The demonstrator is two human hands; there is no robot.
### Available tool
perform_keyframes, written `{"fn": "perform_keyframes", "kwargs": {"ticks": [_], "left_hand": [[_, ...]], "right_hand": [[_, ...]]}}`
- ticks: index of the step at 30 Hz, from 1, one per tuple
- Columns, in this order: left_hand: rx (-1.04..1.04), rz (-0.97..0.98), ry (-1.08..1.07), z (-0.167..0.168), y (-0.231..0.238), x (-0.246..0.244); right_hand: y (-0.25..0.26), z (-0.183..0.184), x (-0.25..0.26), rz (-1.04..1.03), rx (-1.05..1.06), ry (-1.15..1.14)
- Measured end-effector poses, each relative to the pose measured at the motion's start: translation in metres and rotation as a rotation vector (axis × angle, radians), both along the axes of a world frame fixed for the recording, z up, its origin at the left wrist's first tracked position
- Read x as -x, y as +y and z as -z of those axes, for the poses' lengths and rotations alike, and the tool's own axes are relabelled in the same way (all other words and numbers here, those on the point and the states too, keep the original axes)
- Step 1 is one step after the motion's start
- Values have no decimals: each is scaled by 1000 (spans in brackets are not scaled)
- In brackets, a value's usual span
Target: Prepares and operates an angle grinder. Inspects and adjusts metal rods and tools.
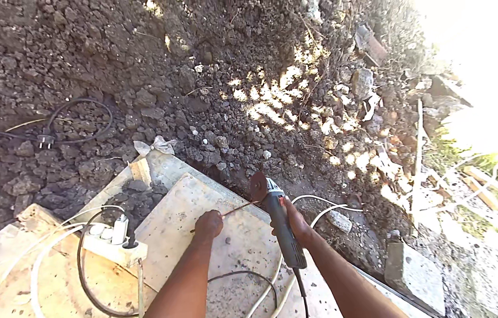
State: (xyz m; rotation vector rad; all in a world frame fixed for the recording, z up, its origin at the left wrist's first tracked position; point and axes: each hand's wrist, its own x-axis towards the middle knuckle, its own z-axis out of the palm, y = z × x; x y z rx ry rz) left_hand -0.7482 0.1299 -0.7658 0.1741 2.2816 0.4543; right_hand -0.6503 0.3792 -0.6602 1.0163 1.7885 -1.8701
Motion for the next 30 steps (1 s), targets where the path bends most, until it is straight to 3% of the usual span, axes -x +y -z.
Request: {"fn": "perform_keyframes", "kwargs": {"ticks": [8, 12, 16, 23, 30], "left_hand": [[-145, 1, -101, 10, -9, 14], [-244, -61, -126, 13, -10, 13], [-253, -64, 41, 10, 1, 7], [-24, -147, 170, -10, 38, -10], [-273, -242, 247, 19, 40, -14]], "right_hand": [[14, -69, -5, 88, -92, 78], [26, -83, -17, 86, -142, 97], [33, -65, -27, 119, -135, 112], [17, -31, -38, 48, -134, 49], [1, -3, -36, -61, -172, -1]]}}
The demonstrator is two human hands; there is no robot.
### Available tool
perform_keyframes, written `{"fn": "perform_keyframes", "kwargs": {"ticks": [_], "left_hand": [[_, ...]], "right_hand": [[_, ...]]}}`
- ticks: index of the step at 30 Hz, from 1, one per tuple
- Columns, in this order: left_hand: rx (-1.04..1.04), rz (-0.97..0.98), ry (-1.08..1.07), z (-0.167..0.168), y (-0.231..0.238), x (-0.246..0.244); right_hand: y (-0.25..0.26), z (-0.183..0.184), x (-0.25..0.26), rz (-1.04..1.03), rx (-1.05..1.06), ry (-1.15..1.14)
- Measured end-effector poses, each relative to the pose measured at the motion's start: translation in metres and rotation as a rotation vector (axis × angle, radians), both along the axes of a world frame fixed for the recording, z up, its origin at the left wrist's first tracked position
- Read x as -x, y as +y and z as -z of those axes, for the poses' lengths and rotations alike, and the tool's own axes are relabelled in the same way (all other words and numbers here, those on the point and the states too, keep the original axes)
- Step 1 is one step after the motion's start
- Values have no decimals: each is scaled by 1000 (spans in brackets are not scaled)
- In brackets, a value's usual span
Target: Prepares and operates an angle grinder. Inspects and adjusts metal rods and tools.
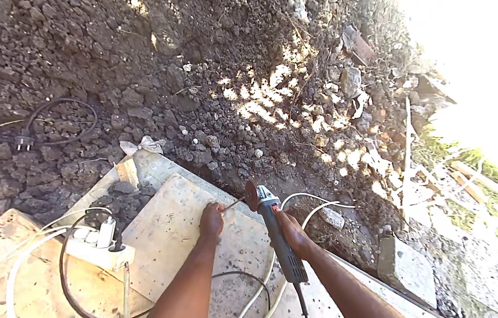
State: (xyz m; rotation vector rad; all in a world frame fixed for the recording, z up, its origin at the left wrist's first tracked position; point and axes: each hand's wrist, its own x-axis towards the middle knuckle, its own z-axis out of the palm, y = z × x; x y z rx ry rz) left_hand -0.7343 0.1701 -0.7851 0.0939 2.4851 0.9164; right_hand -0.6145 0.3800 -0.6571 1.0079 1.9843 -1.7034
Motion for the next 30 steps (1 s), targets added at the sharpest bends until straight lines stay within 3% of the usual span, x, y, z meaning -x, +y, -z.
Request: {"fn": "perform_keyframes", "kwargs": {"ticks": [11, 16, 21, 30], "left_hand": [[231, -54, 105, 0, 7, -8], [413, 46, 289, -1, 7, -12], [-11, -63, 212, 29, -7, -2], [-56, -49, 135, 27, -10, 8]], "right_hand": [[-12, 46, 21, -182, -145, -66], [-11, 51, 24, -240, -203, -100], [-10, 57, 31, -215, -179, -90], [-15, 67, 44, -294, -249, -91]]}}
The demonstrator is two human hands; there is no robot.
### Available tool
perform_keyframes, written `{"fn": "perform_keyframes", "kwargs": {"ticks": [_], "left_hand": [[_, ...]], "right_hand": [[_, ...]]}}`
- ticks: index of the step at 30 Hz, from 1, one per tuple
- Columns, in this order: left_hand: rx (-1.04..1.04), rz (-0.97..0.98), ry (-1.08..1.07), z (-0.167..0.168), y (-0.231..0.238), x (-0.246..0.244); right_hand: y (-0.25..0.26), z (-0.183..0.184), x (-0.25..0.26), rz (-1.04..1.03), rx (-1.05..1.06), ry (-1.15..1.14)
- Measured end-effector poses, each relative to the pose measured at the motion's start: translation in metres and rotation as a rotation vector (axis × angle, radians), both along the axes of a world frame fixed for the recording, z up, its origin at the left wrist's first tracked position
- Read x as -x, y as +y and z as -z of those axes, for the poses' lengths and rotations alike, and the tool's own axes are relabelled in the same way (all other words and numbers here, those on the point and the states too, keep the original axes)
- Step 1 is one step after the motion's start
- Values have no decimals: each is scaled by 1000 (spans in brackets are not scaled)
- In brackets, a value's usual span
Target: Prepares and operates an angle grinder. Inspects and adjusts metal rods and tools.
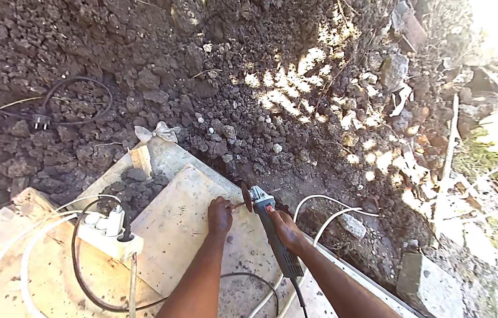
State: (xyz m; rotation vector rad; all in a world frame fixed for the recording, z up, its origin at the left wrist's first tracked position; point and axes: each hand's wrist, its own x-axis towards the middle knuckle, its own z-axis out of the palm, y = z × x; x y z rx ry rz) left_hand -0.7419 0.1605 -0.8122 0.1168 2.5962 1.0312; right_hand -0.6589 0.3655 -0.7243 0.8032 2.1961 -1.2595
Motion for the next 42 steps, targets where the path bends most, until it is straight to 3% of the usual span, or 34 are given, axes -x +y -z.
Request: {"fn": "perform_keyframes", "kwargs": {"ticks": [13, 18, 33, 42], "left_hand": [[44, 5, -26, -3, 5, 3], [21, 14, -44, -1, 2, 6], [-3, 6, -35, 3, -1, 7], [17, 5, -73, 2, 2, 9]], "right_hand": [[5, 4, -5, -58, -77, -4], [14, 6, -9, 60, 142, 30], [14, -2, -3, 210, 210, 25], [4, -67, -1, 330, 573, 235]]}}
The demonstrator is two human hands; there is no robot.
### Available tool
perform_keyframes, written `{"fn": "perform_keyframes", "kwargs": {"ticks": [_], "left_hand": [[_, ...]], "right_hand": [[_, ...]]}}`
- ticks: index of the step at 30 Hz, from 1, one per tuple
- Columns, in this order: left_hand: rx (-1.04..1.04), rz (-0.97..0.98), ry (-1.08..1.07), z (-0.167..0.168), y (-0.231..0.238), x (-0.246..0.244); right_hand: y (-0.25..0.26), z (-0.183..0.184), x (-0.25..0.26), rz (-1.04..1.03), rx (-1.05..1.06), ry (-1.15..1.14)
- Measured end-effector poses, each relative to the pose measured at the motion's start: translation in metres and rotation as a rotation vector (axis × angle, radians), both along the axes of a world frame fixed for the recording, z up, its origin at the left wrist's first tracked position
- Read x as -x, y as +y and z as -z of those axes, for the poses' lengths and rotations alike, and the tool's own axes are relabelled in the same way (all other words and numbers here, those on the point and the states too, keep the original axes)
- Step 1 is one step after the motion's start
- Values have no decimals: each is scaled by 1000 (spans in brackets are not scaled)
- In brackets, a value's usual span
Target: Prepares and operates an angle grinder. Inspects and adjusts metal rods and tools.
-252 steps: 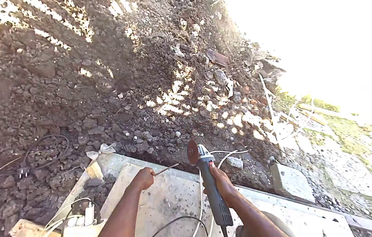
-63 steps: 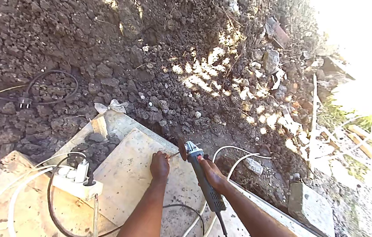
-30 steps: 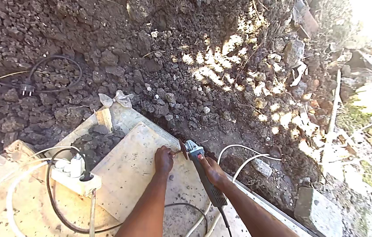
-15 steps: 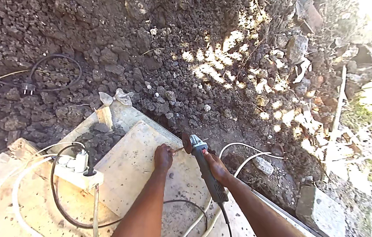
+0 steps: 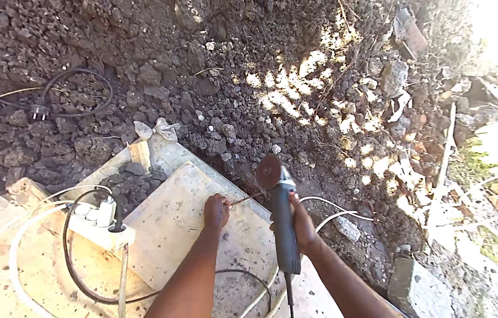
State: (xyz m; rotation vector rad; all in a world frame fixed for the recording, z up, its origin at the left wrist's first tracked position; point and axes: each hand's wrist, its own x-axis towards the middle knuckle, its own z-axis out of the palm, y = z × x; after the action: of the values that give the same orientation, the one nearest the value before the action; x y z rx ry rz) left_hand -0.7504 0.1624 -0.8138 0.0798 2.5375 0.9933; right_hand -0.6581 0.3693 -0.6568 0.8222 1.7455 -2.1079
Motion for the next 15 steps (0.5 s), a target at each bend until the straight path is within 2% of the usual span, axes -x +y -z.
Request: {"fn": "perform_keyframes", "kwargs": {"ticks": [4, 8, 11, 15], "left_hand": [[8, 2, -2, -2, 1, -2], [14, 9, -6, -3, 0, 0], [8, 12, -2, -3, -1, 0], [14, 21, 4, -3, -1, 0]], "right_hand": [[8, -79, 7, 52, 85, 321], [37, -145, 23, 92, 278, 590], [37, -158, 30, 269, 175, 629], [46, -142, 22, 387, 28, 565]]}}
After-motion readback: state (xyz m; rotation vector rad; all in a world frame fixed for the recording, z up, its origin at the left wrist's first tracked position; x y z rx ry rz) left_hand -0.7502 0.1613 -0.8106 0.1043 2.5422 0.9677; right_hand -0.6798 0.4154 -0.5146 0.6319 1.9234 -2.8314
